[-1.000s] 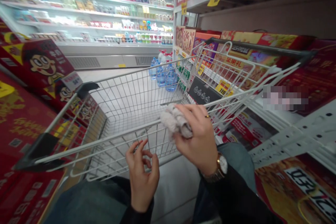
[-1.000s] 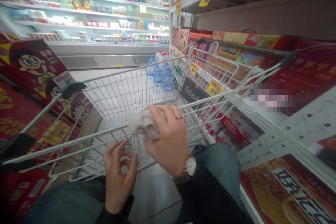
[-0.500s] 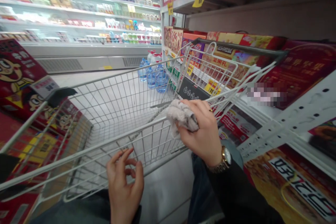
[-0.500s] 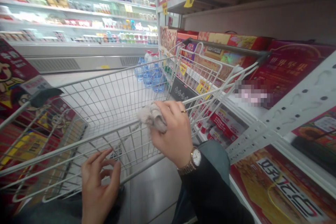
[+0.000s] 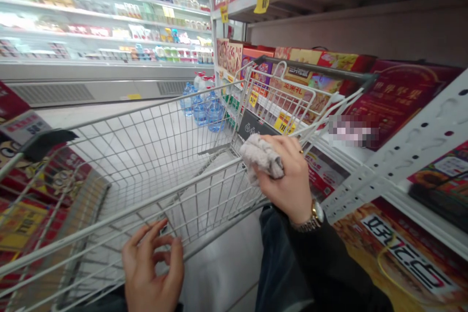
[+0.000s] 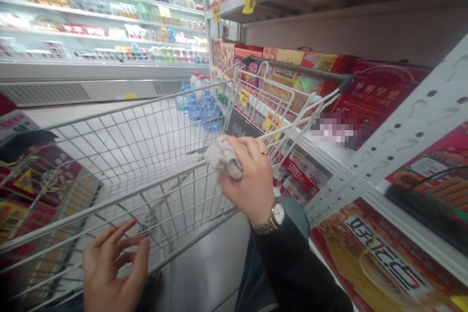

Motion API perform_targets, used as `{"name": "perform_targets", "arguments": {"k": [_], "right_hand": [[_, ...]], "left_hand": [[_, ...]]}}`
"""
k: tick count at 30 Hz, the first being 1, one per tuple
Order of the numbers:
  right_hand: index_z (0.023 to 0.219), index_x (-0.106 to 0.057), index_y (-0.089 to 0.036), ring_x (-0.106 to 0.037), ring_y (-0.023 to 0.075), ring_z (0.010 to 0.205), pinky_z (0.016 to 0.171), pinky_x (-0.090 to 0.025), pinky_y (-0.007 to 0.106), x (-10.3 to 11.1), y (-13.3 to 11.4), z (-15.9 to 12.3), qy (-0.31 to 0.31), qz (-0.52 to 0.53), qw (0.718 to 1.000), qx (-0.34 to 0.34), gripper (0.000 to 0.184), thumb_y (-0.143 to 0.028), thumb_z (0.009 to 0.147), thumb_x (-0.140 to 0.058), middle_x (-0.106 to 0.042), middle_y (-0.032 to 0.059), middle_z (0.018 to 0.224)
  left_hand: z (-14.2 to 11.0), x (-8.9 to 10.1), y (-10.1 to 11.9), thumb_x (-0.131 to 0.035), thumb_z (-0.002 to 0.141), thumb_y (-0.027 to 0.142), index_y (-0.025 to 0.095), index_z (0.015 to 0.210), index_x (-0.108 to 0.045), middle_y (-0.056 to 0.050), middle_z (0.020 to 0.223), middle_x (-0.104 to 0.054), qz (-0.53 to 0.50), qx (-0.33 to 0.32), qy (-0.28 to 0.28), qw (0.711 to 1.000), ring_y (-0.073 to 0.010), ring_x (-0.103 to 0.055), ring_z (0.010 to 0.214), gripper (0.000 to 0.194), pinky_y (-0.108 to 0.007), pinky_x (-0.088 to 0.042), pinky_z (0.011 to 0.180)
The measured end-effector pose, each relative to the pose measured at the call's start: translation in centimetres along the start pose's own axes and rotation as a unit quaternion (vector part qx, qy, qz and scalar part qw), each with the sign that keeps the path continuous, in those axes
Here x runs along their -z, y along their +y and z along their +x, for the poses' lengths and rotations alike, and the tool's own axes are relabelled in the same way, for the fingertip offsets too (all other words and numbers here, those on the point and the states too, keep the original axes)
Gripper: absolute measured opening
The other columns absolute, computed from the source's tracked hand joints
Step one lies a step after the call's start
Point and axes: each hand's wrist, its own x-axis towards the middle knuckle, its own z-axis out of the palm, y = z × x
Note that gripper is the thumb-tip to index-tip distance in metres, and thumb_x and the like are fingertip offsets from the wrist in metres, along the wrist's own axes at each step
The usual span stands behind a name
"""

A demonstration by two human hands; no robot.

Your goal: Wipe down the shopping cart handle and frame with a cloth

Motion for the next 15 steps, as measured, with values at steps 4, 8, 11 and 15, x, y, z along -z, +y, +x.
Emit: {"name": "perform_targets", "arguments": {"k": [4,8,11,15], "right_hand": [[0.119,-0.070,-0.025,-0.065,0.0292,0.112,0.103,-0.051,0.051,1.0,2.7,0.7,0.033,-0.009,0.999,-0.009,0.035,-0.022,0.085,-0.072,-0.072,0.0068,0.117],[0.112,-0.072,-0.023,-0.066,0.0303,0.107,0.100,-0.052,0.053,2.5,6.6,1.7,0.110,-0.056,0.992,-0.039,0.029,-0.030,0.085,-0.076,-0.073,0.0079,0.110],[0.112,-0.072,-0.023,-0.066,0.0307,0.107,0.099,-0.052,0.054,2.6,6.9,1.8,0.125,-0.080,0.988,-0.046,0.029,-0.033,0.085,-0.076,-0.073,0.0089,0.110],[0.121,-0.069,-0.024,-0.065,0.0299,0.112,0.103,-0.051,0.055,1.9,5.0,1.0,0.082,-0.068,0.994,-0.028,0.036,-0.025,0.085,-0.072,-0.072,0.0086,0.117]], "left_hand": [[0.2,0.2,0.0,-0.069,0.092,0.041,0.024,0.133,-0.064,-0.011,0.136,-0.053,0.001,-0.003,0.002,1.000,-0.0122,-0.067,0.083,0.045,-0.025,-0.059,0.064],[0.2,0.1,0.2,-0.069,0.091,0.043,0.023,0.133,-0.064,-0.012,0.137,-0.053,0.002,-0.002,0.005,1.000,-0.0128,-0.066,0.082,0.046,-0.026,-0.059,0.065],[0.2,0.0,0.1,-0.070,0.090,0.045,0.022,0.133,-0.064,-0.013,0.139,-0.053,0.003,-0.003,0.010,1.000,-0.0134,-0.065,0.081,0.049,-0.028,-0.059,0.066],[0.0,-0.2,-0.7,-0.074,0.087,0.047,0.022,0.132,-0.066,-0.013,0.138,-0.056,-0.013,0.009,0.017,1.000,-0.0176,-0.066,0.088,0.052,-0.031,-0.059,0.068]]}}
